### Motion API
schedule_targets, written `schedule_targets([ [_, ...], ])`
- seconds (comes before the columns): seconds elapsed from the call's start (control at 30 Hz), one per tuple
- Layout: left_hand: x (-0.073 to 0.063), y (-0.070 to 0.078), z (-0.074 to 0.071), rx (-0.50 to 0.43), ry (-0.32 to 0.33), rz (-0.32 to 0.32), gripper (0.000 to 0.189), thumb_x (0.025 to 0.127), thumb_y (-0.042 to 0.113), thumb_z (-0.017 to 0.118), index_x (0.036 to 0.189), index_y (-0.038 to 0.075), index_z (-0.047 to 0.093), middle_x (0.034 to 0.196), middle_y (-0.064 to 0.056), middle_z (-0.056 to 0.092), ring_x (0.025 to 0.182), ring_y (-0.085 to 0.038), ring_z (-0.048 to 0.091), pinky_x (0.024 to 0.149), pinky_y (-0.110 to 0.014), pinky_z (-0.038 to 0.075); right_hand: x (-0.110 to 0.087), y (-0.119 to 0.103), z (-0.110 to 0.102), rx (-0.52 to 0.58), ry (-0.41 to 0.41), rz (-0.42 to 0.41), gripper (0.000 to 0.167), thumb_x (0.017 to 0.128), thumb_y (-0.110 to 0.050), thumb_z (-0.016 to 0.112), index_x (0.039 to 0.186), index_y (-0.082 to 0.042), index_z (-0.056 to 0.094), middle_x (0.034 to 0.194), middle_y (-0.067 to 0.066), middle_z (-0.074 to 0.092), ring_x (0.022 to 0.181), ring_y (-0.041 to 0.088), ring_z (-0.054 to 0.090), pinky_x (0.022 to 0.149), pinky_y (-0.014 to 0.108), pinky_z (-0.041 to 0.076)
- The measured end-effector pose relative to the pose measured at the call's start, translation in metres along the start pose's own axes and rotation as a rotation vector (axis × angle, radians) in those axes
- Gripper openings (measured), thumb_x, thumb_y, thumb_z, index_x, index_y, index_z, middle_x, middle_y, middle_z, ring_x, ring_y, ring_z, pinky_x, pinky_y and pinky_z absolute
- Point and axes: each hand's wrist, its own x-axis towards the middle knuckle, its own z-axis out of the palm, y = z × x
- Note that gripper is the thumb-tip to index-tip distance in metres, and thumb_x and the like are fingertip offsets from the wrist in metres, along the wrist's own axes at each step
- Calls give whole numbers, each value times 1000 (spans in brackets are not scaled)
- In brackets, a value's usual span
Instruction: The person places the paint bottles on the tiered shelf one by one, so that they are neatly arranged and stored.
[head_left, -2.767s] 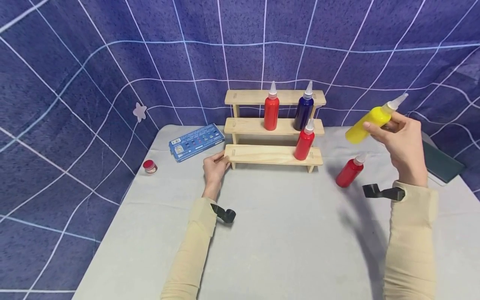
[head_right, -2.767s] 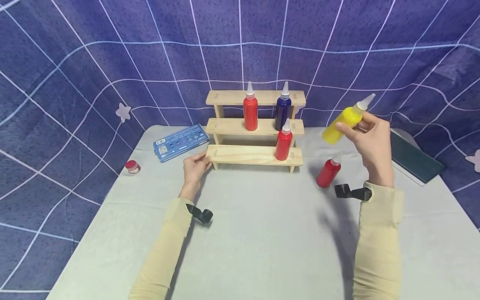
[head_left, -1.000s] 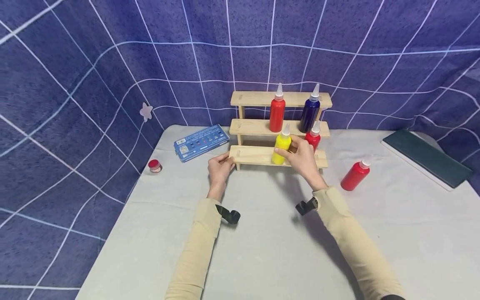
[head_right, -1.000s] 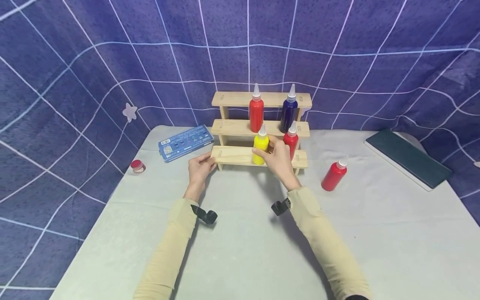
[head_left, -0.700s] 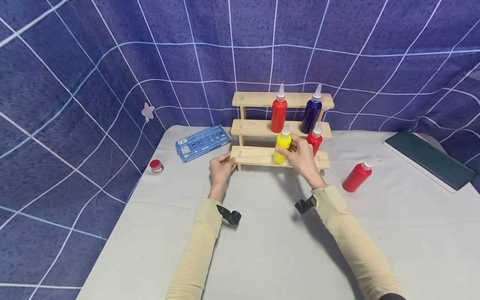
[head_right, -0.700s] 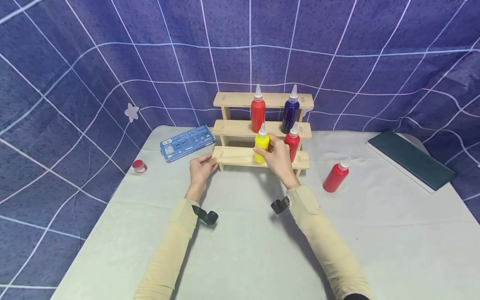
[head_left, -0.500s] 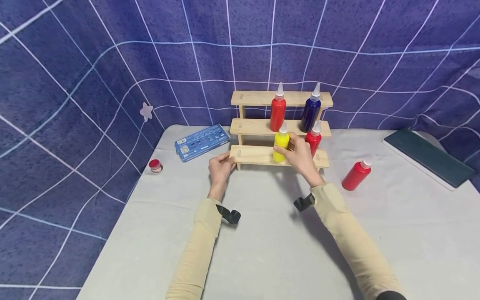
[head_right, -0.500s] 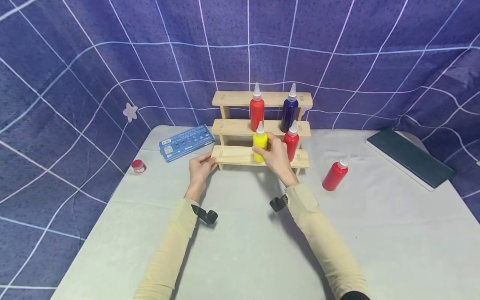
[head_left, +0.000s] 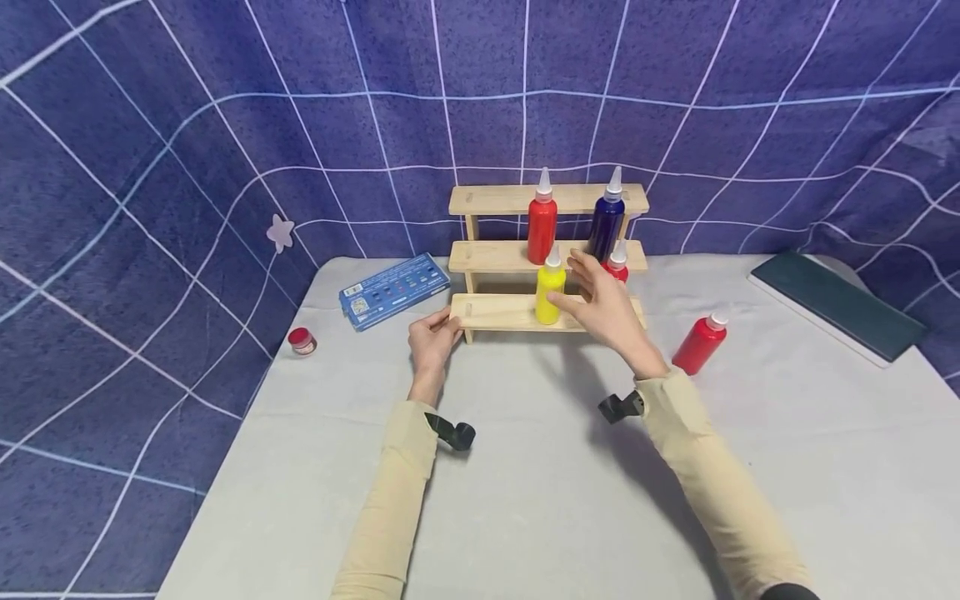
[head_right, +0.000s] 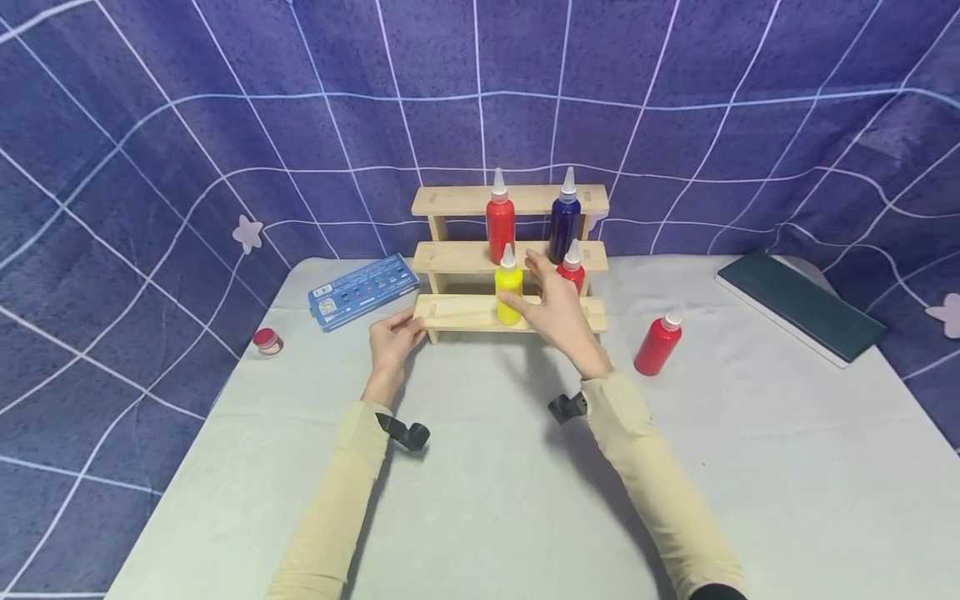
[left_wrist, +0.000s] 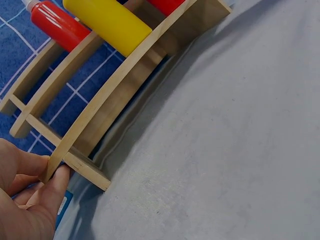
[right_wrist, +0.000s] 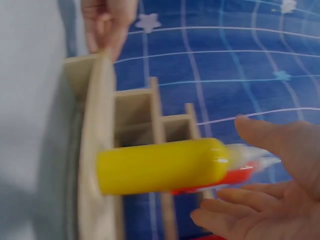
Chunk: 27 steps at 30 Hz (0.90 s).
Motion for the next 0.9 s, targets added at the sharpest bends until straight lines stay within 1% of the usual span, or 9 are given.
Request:
schedule_targets([
  [0.13,-1,0,0,8,-1,5,36,89,-4,63,125,-4,62,119,-24,65,108,-30,65,82,-19,59,-13,-11,-16,34,3,-43,76,89,-16,72,151,-1,31,150,20,40,133,37,45,113,49,39],
  [0.27,-1,0,0,11,6,20,35,89,-4,63,124,-5,63,118,-24,65,107,-30,66,82,-21,59,-26,-23,-35,54,34,-71,73,89,-13,72,151,-4,33,148,18,44,133,36,46,111,48,41],
  [0.37,0,-1,1,12,7,27,35,89,-5,63,124,-5,63,118,-25,65,106,-30,66,83,-23,59,-35,-29,-51,59,83,-74,73,88,-11,73,150,-6,35,147,17,46,133,34,46,111,47,40],
  [0.47,0,-1,2,16,3,26,35,89,-5,63,124,-5,63,118,-24,65,106,-30,66,82,-22,59,-44,-32,-67,59,150,-68,72,88,-10,73,150,-9,37,146,16,48,133,32,47,111,43,42],
  [0.53,0,-1,2,18,1,25,35,89,-5,63,124,-4,63,118,-24,65,106,-30,66,83,-23,59,-47,-31,-77,59,200,-68,71,87,-10,74,149,-10,39,146,15,49,132,29,48,110,39,44],
  [0.67,0,0,2,15,-3,23,35,89,-4,63,125,-5,63,118,-25,65,106,-30,66,85,-24,59,-54,-24,-95,25,285,-50,71,85,-8,75,148,-13,42,144,13,51,130,24,51,107,32,47],
  [0.8,0,1,2,10,0,19,36,89,-4,63,125,-4,62,119,-25,65,106,-29,66,83,-22,59,-61,-13,-110,6,334,-14,70,84,-7,76,147,-14,44,143,11,53,128,17,53,105,27,47],
  [0.9,0,0,2,8,2,18,36,89,-4,63,125,-4,62,119,-24,65,106,-29,66,81,-20,59,-65,-5,-119,-4,355,11,69,84,-8,76,146,-14,45,142,10,53,126,12,55,103,23,48],
])
